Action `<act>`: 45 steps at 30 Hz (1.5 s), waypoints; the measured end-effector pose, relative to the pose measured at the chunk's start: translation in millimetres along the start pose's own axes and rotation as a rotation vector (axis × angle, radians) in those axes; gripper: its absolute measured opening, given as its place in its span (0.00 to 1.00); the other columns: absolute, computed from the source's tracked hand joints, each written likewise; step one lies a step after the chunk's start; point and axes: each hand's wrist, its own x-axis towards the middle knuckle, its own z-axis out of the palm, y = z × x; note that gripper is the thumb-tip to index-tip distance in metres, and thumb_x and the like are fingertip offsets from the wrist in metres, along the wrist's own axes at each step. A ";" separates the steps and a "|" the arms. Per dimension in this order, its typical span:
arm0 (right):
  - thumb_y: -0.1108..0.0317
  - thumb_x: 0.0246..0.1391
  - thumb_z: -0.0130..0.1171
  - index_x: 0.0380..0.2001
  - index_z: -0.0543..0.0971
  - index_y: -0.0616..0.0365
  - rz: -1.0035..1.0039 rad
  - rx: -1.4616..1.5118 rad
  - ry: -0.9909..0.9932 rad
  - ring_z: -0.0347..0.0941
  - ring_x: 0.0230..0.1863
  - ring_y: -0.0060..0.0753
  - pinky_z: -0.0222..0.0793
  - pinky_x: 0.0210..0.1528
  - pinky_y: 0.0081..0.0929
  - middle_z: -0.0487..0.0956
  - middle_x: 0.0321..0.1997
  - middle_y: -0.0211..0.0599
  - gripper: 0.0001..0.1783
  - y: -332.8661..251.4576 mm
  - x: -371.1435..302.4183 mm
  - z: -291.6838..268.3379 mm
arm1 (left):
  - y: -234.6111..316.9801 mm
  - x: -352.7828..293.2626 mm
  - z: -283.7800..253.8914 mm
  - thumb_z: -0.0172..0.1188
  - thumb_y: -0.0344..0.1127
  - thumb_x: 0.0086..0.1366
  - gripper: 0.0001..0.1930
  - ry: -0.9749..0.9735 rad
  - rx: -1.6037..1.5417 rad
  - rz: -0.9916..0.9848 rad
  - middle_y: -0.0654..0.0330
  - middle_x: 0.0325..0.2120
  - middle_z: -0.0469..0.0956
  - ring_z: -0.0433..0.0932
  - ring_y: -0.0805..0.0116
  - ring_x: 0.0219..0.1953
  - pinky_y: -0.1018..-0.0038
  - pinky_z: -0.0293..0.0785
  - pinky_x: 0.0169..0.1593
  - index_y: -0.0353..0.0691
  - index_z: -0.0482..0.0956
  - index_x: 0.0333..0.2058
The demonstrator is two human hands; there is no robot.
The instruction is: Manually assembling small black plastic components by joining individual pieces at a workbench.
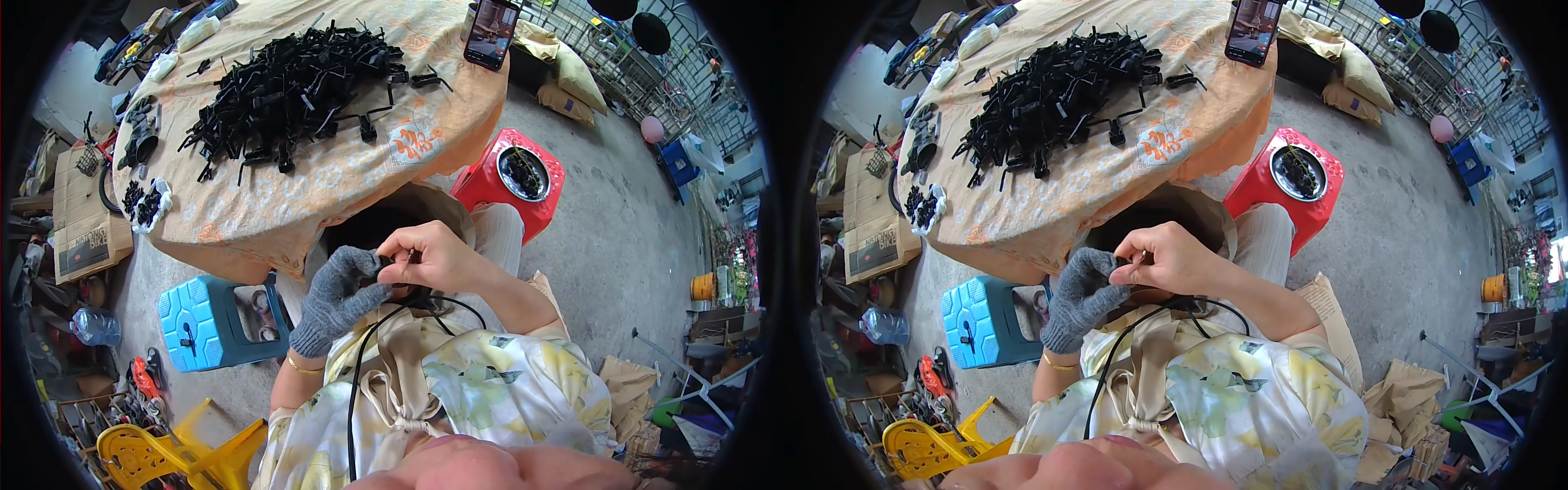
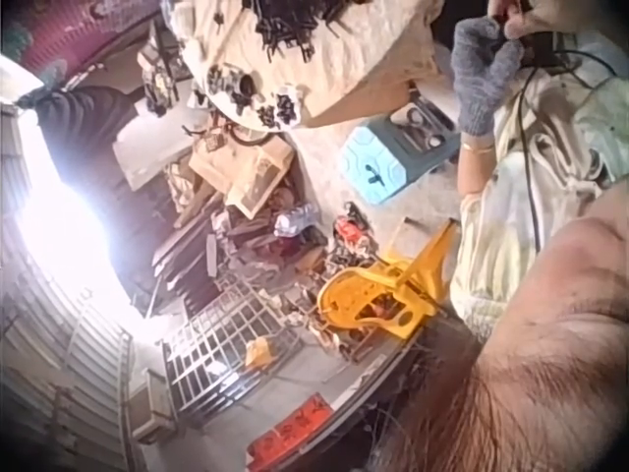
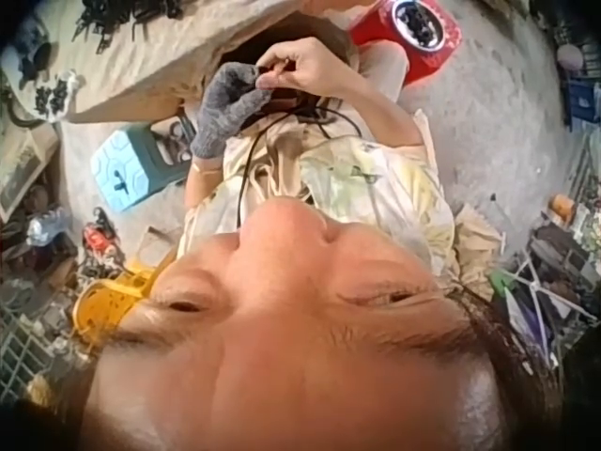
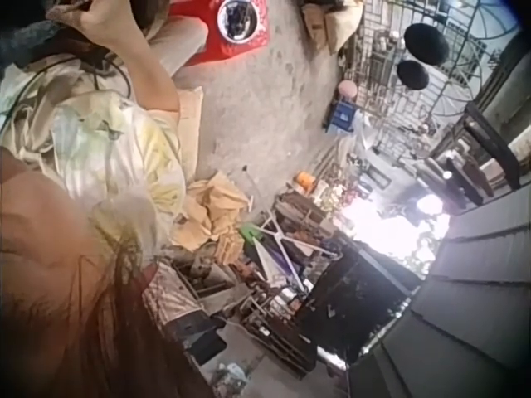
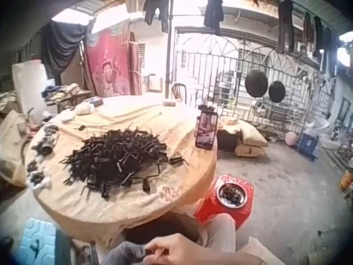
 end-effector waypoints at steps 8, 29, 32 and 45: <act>0.70 0.50 0.59 0.44 0.69 0.60 -0.015 0.344 0.093 0.60 0.26 0.08 0.57 0.27 0.08 0.69 0.27 0.23 0.18 9.0 -4.2 5.2 | 1.6 13.0 10.8 0.58 0.21 0.54 0.19 0.150 -0.157 0.180 0.59 0.40 0.70 0.70 0.73 0.43 0.77 0.68 0.48 0.38 0.65 0.44; 0.72 0.55 0.51 0.32 0.76 0.66 -0.085 -0.005 0.265 0.69 0.19 0.15 0.64 0.22 0.15 0.75 0.20 0.32 0.08 9.4 -2.8 17.8 | -4.5 20.0 18.9 0.56 0.21 0.56 0.16 0.324 0.175 0.323 0.56 0.41 0.73 0.72 0.69 0.43 0.75 0.68 0.49 0.34 0.68 0.44; 0.72 0.56 0.50 0.32 0.76 0.66 -0.035 0.038 0.238 0.67 0.19 0.15 0.62 0.21 0.15 0.74 0.18 0.30 0.08 17.1 -3.0 19.9 | 0.4 20.2 17.6 0.57 0.21 0.54 0.14 0.343 0.354 0.405 0.55 0.39 0.75 0.73 0.67 0.43 0.73 0.67 0.50 0.34 0.71 0.41; 0.72 0.56 0.51 0.32 0.76 0.64 0.103 0.276 0.226 0.62 0.19 0.12 0.56 0.18 0.13 0.70 0.18 0.26 0.07 39.4 -9.8 30.8 | -16.7 16.7 10.4 0.55 0.22 0.56 0.14 0.258 0.476 0.437 0.54 0.42 0.74 0.74 0.63 0.44 0.66 0.68 0.52 0.36 0.71 0.43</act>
